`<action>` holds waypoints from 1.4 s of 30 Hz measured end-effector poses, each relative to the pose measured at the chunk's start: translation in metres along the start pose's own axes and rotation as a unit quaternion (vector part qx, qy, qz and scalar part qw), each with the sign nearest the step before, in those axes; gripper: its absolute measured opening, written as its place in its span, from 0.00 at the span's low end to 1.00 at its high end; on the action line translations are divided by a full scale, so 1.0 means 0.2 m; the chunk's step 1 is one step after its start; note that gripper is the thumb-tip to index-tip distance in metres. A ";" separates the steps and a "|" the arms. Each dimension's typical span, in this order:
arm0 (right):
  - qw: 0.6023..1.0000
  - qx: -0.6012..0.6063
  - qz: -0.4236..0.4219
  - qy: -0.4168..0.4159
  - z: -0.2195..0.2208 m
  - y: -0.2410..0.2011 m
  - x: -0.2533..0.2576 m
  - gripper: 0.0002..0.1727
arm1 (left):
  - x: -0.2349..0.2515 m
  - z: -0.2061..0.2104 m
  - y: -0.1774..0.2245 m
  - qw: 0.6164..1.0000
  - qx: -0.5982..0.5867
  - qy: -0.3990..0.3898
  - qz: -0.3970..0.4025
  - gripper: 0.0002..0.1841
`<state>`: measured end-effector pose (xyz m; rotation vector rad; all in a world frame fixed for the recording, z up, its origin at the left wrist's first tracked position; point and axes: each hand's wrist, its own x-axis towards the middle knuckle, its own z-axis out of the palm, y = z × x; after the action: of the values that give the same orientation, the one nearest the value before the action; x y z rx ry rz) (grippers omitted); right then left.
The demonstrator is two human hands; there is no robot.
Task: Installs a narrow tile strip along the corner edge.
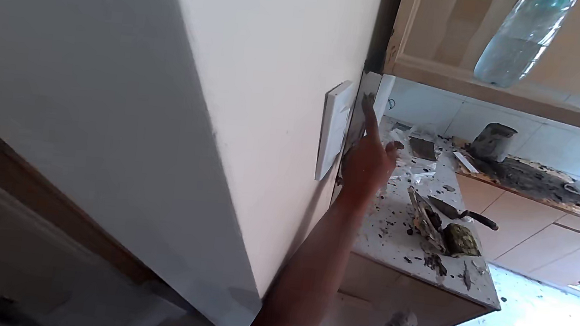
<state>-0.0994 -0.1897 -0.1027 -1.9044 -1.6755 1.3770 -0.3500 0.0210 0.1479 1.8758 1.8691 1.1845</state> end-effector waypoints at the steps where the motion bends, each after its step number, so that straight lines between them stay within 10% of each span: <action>1: 1.000 -0.010 -0.017 0.020 -0.04 -0.04 0.01 0.20 | 0.00 0.00 -0.01 1.000 0.011 -0.003 -0.003 0.51; 9: 0.939 -0.080 -0.265 0.206 -0.44 -0.81 0.00 0.19 | 0.01 0.01 -0.02 0.999 0.045 -0.005 -0.023 0.49; 15: 0.879 -0.053 -0.434 0.190 -0.55 -1.38 0.15 0.14 | 0.00 0.06 -0.10 0.993 0.072 0.083 0.043 0.52; 18: 0.864 -0.021 -0.481 0.147 -0.56 -1.61 0.23 0.13 | -0.04 0.04 -0.09 0.995 0.068 0.073 0.019 0.21; 20: 0.859 0.009 -0.498 0.122 -0.56 -1.72 0.27 0.14 | -0.03 0.01 -0.07 0.994 0.103 0.032 -0.005 0.20; 26: 0.870 0.059 -0.474 0.118 -0.58 -1.85 0.39 0.14 | 0.01 0.05 -0.08 0.995 0.090 0.031 -0.029 0.36; 42: 0.866 0.054 -0.484 0.116 -0.61 -1.86 0.42 0.14 | 0.01 0.06 -0.08 0.993 0.108 0.033 -0.041 0.34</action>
<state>-0.2520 0.0430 0.1858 -0.8338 -1.9240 0.7515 -0.3541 0.0307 0.1295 1.8632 2.1654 1.0685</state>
